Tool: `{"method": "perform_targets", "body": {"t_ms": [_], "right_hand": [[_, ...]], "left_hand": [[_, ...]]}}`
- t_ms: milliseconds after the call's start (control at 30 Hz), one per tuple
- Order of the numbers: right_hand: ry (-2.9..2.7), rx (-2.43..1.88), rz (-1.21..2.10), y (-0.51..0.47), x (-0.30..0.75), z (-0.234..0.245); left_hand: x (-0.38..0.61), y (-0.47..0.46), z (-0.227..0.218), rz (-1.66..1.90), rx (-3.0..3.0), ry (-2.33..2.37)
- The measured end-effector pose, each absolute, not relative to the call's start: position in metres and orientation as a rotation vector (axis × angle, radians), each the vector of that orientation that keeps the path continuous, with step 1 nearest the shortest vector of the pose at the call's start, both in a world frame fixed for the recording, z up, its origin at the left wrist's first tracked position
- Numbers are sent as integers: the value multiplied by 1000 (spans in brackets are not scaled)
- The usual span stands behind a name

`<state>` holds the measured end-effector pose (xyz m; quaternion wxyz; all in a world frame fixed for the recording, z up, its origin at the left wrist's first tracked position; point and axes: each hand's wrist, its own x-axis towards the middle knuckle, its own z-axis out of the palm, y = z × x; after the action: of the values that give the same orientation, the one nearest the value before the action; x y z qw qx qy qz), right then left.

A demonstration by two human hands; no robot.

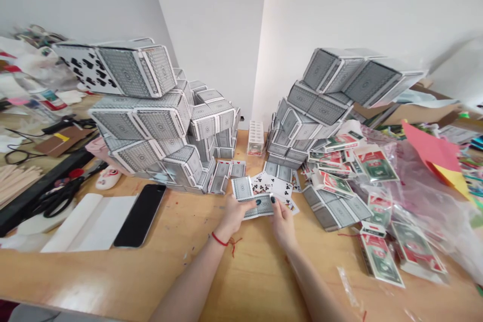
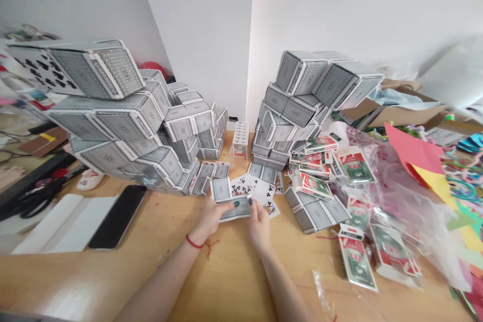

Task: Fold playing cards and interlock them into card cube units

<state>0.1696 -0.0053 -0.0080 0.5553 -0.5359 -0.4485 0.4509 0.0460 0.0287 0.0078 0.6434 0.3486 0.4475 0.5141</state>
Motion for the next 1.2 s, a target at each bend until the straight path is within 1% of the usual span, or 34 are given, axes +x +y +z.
{"method": "perform_targets", "body": {"t_ms": [167, 233, 300, 400, 500, 600, 700, 800, 933, 1033, 1100, 1200], "right_hand": [[-1100, -1510, 742, -9, 167, -12], [-1043, -1536, 731, -8, 167, -12], [-950, -1410, 946, -5, 169, -9], [-761, -991, 1477, 1, 172, 5], [-699, -794, 1688, 2, 172, 19], [-635, -653, 1780, 0, 168, 23], [-646, -723, 1661, -2, 165, 14], [-736, -931, 1456, -1, 165, -1], [-1033, -1290, 1031, -4, 167, -12], [-1149, -1458, 727, -7, 168, -12], [-1156, -1491, 675, -8, 168, -7], [-1140, -1396, 802, -6, 167, 2]], "left_hand": [[46, 27, 5, 1118, 830, 1036], [46, 28, 4, 1113, 830, 1027], [46, 29, 5, 1138, 797, 1017], [45, 30, 8, 1161, 707, 966], [45, 31, 11, 1151, 642, 937], [45, 30, 13, 1175, 603, 950], [45, 28, 13, 1184, 611, 958], [46, 27, 10, 1170, 669, 955], [48, 25, 6, 1197, 735, 993], [50, 24, 6, 1176, 736, 990], [51, 23, 7, 1147, 713, 917], [52, 24, 8, 1124, 672, 855]]}}
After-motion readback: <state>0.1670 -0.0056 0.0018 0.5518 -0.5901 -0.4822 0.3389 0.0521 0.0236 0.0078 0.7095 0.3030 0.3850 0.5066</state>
